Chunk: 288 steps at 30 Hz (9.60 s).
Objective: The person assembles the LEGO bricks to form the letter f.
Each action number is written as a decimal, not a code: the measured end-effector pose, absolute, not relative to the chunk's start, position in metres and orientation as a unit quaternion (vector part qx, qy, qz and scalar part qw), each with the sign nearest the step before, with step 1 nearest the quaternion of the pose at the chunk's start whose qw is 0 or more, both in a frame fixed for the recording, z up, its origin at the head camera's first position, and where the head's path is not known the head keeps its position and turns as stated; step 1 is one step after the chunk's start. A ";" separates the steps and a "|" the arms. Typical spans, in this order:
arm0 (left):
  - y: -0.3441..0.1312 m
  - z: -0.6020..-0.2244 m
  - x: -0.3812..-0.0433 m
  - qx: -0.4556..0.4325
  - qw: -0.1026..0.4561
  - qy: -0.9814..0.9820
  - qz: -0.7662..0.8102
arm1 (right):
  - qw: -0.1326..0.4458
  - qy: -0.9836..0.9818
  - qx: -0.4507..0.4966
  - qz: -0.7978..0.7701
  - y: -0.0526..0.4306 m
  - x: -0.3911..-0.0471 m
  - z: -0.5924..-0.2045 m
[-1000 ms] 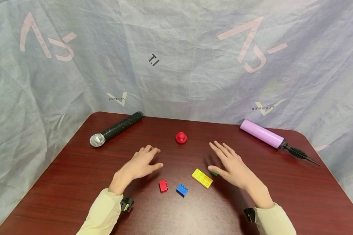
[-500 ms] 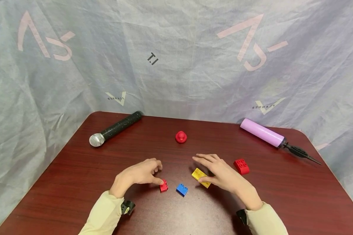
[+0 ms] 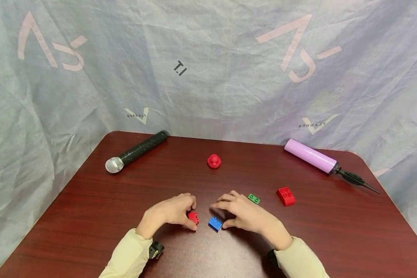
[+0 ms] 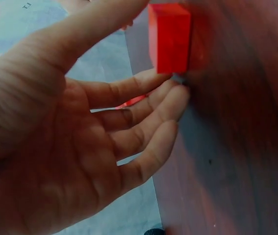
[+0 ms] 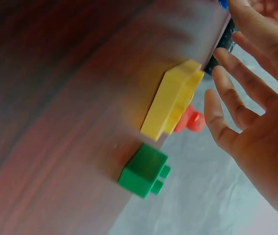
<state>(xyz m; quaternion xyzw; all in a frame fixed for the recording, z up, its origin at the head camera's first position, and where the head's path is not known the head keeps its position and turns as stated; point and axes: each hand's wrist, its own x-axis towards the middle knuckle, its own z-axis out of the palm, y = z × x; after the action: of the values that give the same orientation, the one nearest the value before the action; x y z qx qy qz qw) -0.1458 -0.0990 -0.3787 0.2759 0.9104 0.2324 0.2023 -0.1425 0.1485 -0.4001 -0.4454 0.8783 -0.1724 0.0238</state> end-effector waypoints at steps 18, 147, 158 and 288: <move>-0.088 -0.388 -0.144 0.301 0.172 0.913 0.215 | 0.059 0.871 -0.459 -0.164 0.139 -0.141 -0.402; -0.037 -0.420 -0.121 0.313 0.125 0.846 0.413 | 0.195 0.847 -0.302 -0.392 0.158 -0.128 -0.385; -0.034 -0.417 -0.119 0.302 0.135 0.855 0.400 | 0.154 0.866 -0.276 -0.387 0.151 -0.128 -0.388; -0.032 -0.421 -0.120 0.256 0.141 0.849 0.441 | 0.170 0.842 -0.300 -0.415 0.175 -0.122 -0.382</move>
<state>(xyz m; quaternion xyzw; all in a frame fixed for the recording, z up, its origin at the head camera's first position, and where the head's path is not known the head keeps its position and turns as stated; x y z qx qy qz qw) -0.1204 -0.0323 -0.4212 0.2558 0.8487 0.4408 0.1412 -0.1221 0.1754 -0.3824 -0.3001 0.8419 -0.4151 0.1700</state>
